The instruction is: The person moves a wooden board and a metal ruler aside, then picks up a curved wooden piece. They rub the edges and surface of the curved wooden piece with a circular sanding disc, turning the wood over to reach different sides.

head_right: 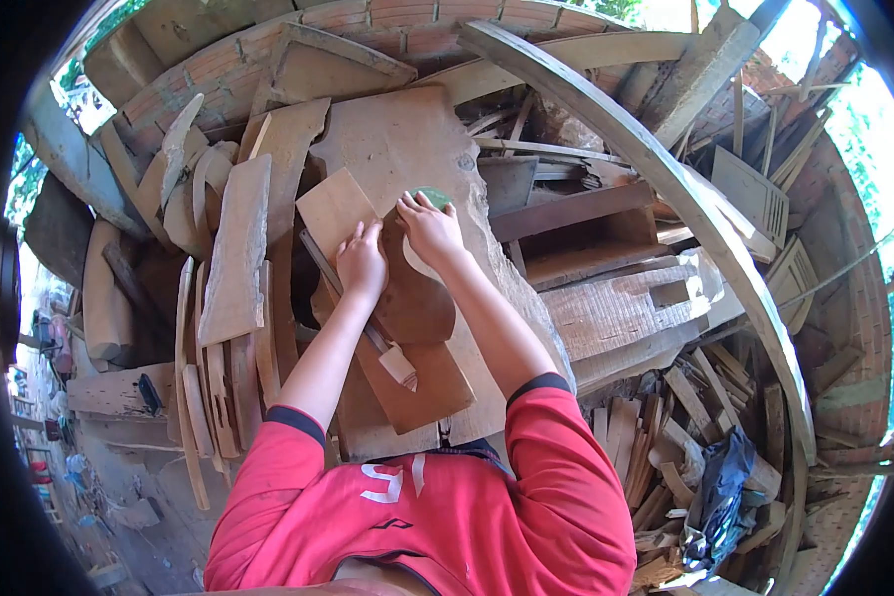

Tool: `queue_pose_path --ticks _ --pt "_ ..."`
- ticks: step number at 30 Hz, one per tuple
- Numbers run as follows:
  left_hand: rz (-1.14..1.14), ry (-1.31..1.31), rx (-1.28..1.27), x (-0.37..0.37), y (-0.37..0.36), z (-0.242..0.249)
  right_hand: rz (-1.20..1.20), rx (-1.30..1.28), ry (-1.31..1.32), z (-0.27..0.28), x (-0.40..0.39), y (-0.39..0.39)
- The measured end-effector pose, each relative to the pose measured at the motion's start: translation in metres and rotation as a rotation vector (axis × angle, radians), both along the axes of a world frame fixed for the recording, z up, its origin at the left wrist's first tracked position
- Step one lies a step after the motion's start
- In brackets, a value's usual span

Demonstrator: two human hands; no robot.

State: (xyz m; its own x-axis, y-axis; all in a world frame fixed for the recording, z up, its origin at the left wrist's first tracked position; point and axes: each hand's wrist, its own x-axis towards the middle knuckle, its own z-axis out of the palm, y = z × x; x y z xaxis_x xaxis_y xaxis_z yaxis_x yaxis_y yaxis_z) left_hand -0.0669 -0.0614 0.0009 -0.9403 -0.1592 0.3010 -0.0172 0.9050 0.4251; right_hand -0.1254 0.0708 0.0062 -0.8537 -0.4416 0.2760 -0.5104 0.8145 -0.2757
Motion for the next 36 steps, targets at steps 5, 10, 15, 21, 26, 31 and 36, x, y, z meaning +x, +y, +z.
queue_pose_path --ticks 5,10,15,21,26,31,36 --pt "0.01 -0.041 0.073 -0.002 -0.001 -0.003 0.001 0.043 -0.051 0.002 0.018 0.002" --pt "-0.026 -0.028 0.053 -0.001 -0.001 -0.001 0.009 -0.11 -0.144 0.002 -0.025 -0.007" --pt "-0.013 0.012 -0.012 -0.002 -0.003 -0.003 0.019 -0.148 -0.085 0.002 -0.015 -0.007" --pt "-0.055 0.069 0.059 -0.002 -0.003 -0.004 -0.014 0.048 -0.051 0.006 0.008 0.001" --pt "-0.054 0.039 -0.037 -0.002 -0.002 -0.002 0.057 -0.167 -0.217 0.005 -0.03 -0.004" --pt "-0.053 -0.003 -0.012 0.001 -0.002 0.0 0.018 -0.02 -0.201 0.021 0.005 -0.005" --pt "-0.062 0.091 -0.017 -0.003 -0.003 -0.007 0.009 0.009 -0.165 0.02 0.013 -0.001"
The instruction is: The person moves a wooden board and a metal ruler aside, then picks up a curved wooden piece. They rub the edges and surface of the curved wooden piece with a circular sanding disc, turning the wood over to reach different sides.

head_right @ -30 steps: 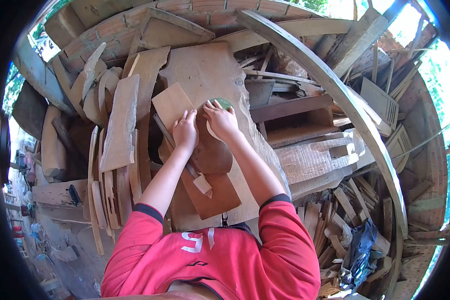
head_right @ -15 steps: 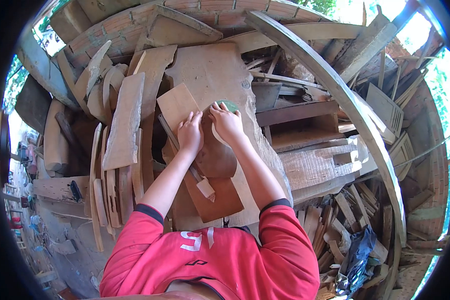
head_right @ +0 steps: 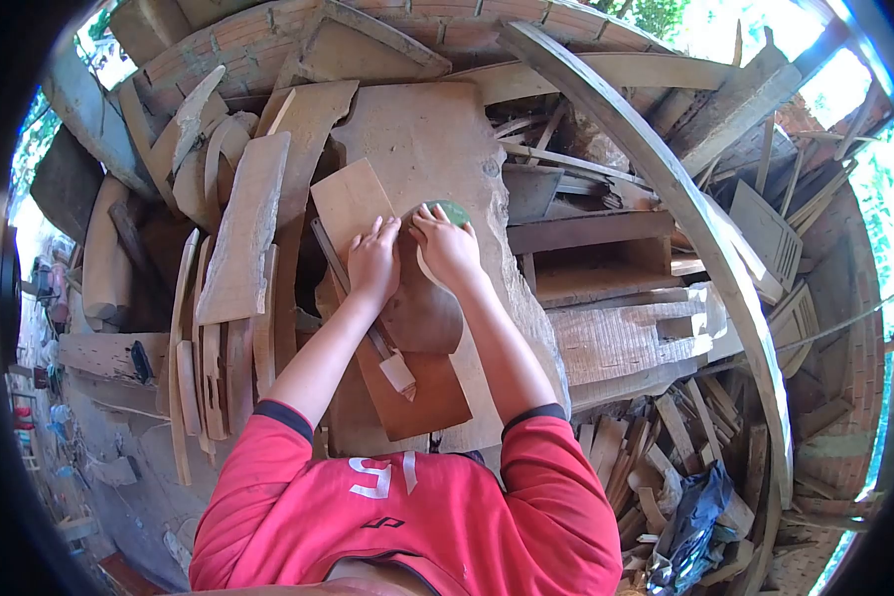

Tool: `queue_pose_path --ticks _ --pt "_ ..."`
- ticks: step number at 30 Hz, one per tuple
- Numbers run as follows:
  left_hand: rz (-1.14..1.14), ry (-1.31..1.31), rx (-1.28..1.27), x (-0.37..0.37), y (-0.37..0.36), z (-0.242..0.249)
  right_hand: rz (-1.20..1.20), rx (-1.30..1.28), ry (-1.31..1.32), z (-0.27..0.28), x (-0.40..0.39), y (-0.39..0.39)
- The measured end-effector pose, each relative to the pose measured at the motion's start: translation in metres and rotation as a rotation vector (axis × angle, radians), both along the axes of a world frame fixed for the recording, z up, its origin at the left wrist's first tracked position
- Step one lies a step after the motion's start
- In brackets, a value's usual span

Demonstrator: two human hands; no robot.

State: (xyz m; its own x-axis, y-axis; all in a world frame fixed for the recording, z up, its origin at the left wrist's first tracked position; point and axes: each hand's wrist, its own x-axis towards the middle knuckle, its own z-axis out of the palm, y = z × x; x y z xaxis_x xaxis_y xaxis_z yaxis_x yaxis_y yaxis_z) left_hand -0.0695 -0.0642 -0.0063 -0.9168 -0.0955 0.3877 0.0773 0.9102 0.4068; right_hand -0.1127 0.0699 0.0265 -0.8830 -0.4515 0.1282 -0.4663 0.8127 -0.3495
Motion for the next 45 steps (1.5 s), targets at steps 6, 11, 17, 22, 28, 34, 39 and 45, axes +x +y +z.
queue_pose_path --ticks 6,11,17,22,28,34,39,45 --pt "0.026 0.024 -0.01 0.003 0.003 0.006 0.027 -0.218 -0.116 -0.015 -0.047 -0.008" --pt "0.006 -0.006 -0.045 0.001 0.0 0.005 0.086 -0.237 -0.075 -0.018 -0.022 0.009" --pt "0.006 0.005 -0.042 0.002 0.0 0.003 0.069 -0.217 -0.108 -0.01 -0.031 0.005" --pt "0.02 -0.03 -0.018 0.0 0.0 0.003 0.058 -0.36 -0.167 -0.019 -0.052 -0.004" --pt "0.014 -0.009 -0.011 0.001 0.001 0.006 0.053 -0.558 -0.287 -0.006 -0.02 0.023" --pt "0.009 -0.019 0.009 -0.001 0.002 0.004 0.075 -0.381 -0.148 -0.011 -0.042 0.007" --pt "0.007 -0.027 -0.032 0.001 0.0 0.005 0.065 -0.298 -0.01 -0.016 -0.04 -0.001" --pt "0.02 0.001 0.029 0.0 0.002 0.004 0.067 -0.44 -0.083 -0.013 -0.014 0.021"
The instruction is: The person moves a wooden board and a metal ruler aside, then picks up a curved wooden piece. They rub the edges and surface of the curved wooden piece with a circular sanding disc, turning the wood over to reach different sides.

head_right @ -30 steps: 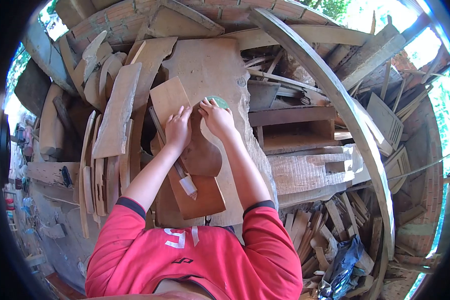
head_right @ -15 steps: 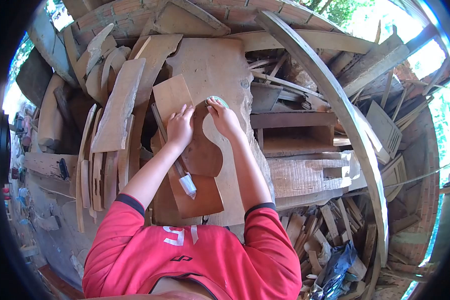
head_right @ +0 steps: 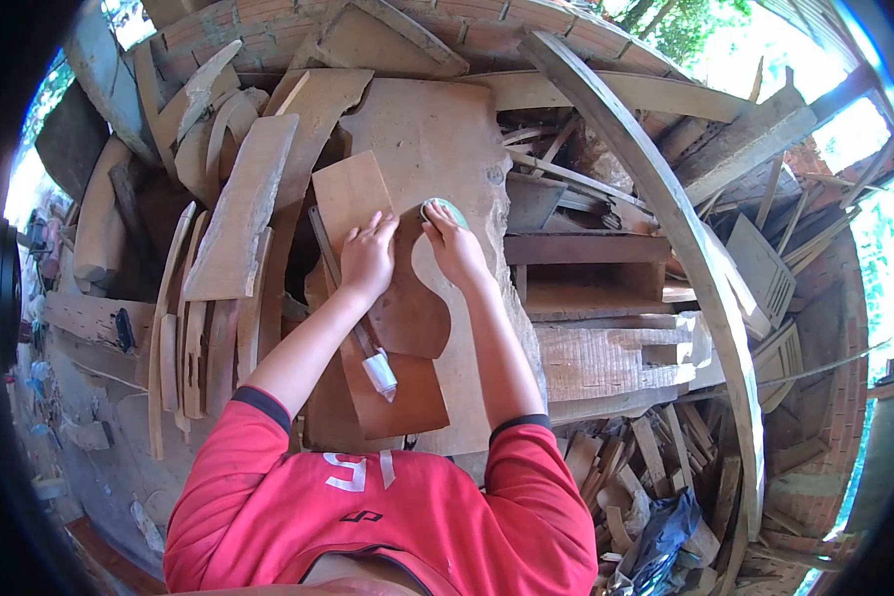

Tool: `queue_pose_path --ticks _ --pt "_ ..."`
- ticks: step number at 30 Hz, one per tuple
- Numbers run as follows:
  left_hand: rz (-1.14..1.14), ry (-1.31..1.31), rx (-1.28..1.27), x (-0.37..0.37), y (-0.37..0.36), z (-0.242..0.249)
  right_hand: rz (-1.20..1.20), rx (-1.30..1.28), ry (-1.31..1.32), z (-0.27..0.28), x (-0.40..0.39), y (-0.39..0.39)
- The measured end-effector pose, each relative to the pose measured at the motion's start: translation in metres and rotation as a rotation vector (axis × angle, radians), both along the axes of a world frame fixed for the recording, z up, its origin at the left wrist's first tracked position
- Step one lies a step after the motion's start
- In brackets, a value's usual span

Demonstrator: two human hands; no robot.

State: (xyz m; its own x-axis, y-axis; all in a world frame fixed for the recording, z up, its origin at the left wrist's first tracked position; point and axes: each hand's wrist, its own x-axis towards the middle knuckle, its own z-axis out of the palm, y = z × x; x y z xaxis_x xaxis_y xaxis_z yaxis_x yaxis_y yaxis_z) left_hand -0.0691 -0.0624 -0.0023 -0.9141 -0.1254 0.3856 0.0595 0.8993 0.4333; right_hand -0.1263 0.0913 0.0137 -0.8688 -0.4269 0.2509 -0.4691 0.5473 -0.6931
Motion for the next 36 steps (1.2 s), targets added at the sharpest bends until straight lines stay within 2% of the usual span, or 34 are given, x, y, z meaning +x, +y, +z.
queue_pose_path --ticks 5,8,10,14,20,23,27,29,32,34,36 --pt "-0.018 -0.039 0.008 -0.001 -0.002 -0.002 0.04 0.111 0.052 0.009 -0.025 -0.011" --pt "-0.015 -0.082 0.006 0.0 -0.001 0.003 0.06 0.139 -0.067 0.007 -0.036 -0.016" --pt "-0.007 -0.059 0.015 0.0 0.001 0.002 0.06 0.064 0.117 0.001 -0.028 -0.014" --pt "-0.02 -0.017 0.056 -0.003 -0.001 -0.006 0.095 0.025 -0.034 0.01 -0.008 0.009" --pt "-0.019 -0.015 0.004 0.0 -0.001 -0.001 0.156 0.213 0.12 0.004 -0.041 -0.014" --pt "0.0 -0.039 0.028 0.001 0.001 0.004 0.133 0.079 0.091 -0.006 -0.045 -0.021" --pt "-0.014 -0.034 0.064 -0.001 -0.002 -0.005 0.1 0.097 0.187 0.0 -0.01 0.005" --pt "-0.017 -0.03 0.074 -0.001 -0.002 -0.002 0.085 -0.029 0.012 0.006 0.012 0.026" --pt "-0.023 -0.026 0.08 0.001 0.0 -0.008 0.019 -0.079 -0.099 0.007 0.044 0.056" --pt "-0.017 -0.011 0.064 -0.003 -0.004 -0.006 -0.093 -0.197 -0.131 0.011 0.072 0.069" --pt "-0.006 -0.008 0.089 0.002 -0.002 -0.004 -0.119 -0.163 -0.132 0.025 0.105 0.075"
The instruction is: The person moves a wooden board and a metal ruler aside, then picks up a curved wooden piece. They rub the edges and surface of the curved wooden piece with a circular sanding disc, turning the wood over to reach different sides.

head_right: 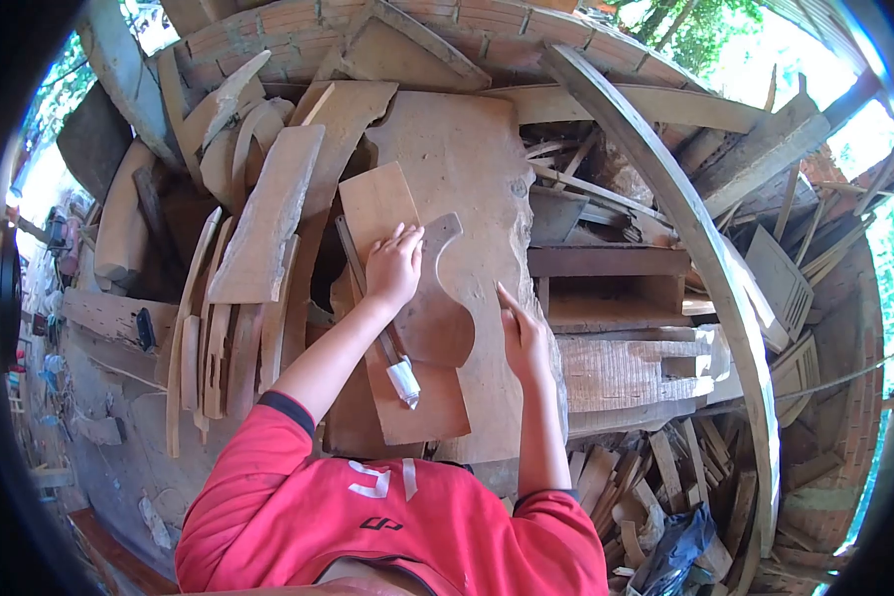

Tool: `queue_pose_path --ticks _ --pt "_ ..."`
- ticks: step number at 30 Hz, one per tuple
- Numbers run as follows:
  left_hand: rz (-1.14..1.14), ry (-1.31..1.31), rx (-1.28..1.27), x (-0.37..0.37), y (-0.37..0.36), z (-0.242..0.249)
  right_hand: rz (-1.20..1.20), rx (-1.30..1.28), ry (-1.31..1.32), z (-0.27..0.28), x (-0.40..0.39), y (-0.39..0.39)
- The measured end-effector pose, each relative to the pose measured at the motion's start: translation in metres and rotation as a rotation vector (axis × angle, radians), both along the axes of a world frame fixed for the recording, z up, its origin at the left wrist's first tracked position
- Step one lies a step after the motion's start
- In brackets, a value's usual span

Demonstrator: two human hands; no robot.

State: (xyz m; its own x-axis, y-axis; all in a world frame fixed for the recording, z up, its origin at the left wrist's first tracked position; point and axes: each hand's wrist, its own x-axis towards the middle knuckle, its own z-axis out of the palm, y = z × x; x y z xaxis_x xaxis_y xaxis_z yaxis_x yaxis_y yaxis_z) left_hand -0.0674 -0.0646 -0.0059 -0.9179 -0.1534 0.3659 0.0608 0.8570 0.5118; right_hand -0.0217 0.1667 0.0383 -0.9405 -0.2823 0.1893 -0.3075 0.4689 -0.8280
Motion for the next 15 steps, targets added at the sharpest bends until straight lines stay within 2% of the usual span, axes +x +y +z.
queue_pose_path --ticks 2,4,5,6,9,12,14,15 --pt "0.005 -0.074 0.011 0.004 0.002 0.006 -0.038 0.031 -0.007 0.001 0.026 0.005" --pt "0.174 -0.138 -0.264 0.004 0.008 0.012 -0.015 0.033 -0.082 -0.003 0.039 0.013" --pt "0.157 -0.273 -0.243 0.001 0.007 0.014 -0.027 0.023 -0.053 -0.008 0.043 0.018" --pt "0.155 -0.267 -0.241 0.001 0.012 0.022 -0.029 0.025 -0.047 -0.006 0.047 0.022" --pt "0.142 -0.549 -0.211 0.006 0.024 0.054 -0.092 0.102 -0.191 -0.001 0.055 0.029" --pt "0.172 -0.511 -0.187 -0.002 0.031 0.036 -0.067 0.122 -0.182 0.001 0.061 0.035" --pt "0.19 -0.471 -0.199 -0.007 0.034 0.029 -0.06 0.009 0.011 -0.009 0.068 0.041" --pt "0.206 -0.426 -0.205 -0.01 0.035 0.028 -0.062 0.004 0.004 -0.007 0.072 0.045"
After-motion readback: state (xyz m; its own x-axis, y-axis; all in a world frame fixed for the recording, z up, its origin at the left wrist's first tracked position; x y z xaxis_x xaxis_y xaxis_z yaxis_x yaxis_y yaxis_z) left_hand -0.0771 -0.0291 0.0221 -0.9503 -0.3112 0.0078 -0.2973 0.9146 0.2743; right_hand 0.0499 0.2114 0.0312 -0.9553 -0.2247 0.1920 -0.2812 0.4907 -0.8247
